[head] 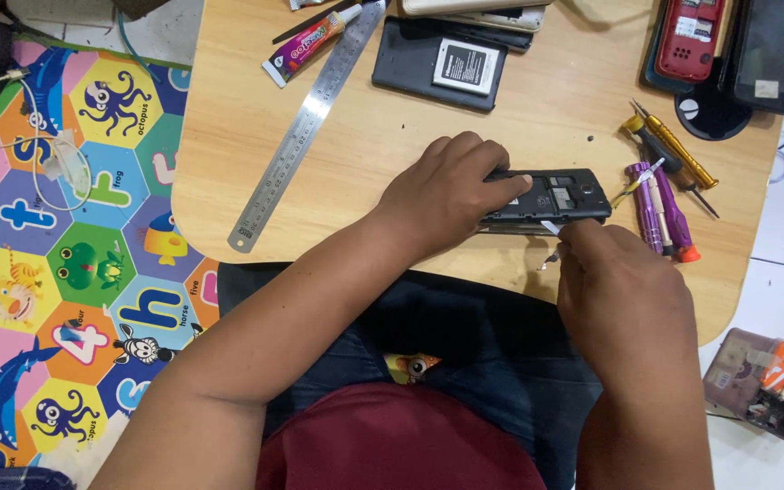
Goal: Disassembling a smartphone by prying the internal frame from the body using a small metal tool.
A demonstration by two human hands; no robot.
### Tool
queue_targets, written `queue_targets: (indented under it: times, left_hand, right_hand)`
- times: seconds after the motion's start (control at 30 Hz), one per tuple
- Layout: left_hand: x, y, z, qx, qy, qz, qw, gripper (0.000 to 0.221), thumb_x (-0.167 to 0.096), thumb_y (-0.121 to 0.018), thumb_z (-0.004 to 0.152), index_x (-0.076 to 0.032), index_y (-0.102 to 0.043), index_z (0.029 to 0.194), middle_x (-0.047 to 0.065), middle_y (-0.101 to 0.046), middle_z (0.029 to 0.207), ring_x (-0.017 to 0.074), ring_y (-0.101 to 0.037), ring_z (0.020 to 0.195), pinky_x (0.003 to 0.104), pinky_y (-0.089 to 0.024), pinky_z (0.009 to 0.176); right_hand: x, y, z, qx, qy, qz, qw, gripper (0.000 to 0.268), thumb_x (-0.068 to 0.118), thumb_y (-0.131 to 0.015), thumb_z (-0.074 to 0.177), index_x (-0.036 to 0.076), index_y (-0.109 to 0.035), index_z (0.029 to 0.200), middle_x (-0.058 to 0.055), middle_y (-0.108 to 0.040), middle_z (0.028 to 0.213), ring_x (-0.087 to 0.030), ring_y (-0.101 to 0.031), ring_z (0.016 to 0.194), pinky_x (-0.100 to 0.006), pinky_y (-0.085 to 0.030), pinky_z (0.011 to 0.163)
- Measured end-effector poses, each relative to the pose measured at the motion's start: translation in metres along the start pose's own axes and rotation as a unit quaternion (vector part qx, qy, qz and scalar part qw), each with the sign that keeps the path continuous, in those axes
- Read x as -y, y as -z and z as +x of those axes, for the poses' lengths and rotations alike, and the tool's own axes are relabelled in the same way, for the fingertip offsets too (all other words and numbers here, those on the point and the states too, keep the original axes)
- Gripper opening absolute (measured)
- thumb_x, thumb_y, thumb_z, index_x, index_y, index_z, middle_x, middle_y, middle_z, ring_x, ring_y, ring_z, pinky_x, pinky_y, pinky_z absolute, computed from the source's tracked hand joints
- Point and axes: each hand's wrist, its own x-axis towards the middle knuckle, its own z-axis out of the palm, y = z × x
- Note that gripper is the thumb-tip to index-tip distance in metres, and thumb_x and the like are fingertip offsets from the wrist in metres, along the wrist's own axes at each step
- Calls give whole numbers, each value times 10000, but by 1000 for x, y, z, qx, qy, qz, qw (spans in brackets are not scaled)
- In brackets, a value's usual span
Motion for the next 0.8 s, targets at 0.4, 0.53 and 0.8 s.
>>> queue_targets:
  times: [0.4,0.53,0.8]
  left_hand:
    - [-5,-12,1,-112,-1,17,994,97,-200,-614,1005,-195,-627,1102,91,-530,959,294,-550,805,419,-417,631]
    - [-9,-20,4,-139,-10,53,989,65,-210,-567,1023,-194,-600,1077,72,-498,936,271,-513,771,403,-383,603]
    - [-11,-16,4,-152,-2,60,987,71,-136,-548,1006,-160,-598,1051,82,-482,914,285,-496,746,407,-366,580]
  right_hand:
    - [-7,-43,-3,-156,130,12,979,69,91,-649,1018,108,-715,1011,-96,-563,752,-348,-677,792,-425,-539,650]
    - [6,3,10,-67,132,-21,989,44,87,-691,948,82,-725,976,-120,-604,712,-402,-684,738,-474,-543,620]
    - [-1,-29,13,-69,113,35,991,31,98,-680,931,103,-687,960,-157,-578,705,-432,-673,800,-535,-510,638]
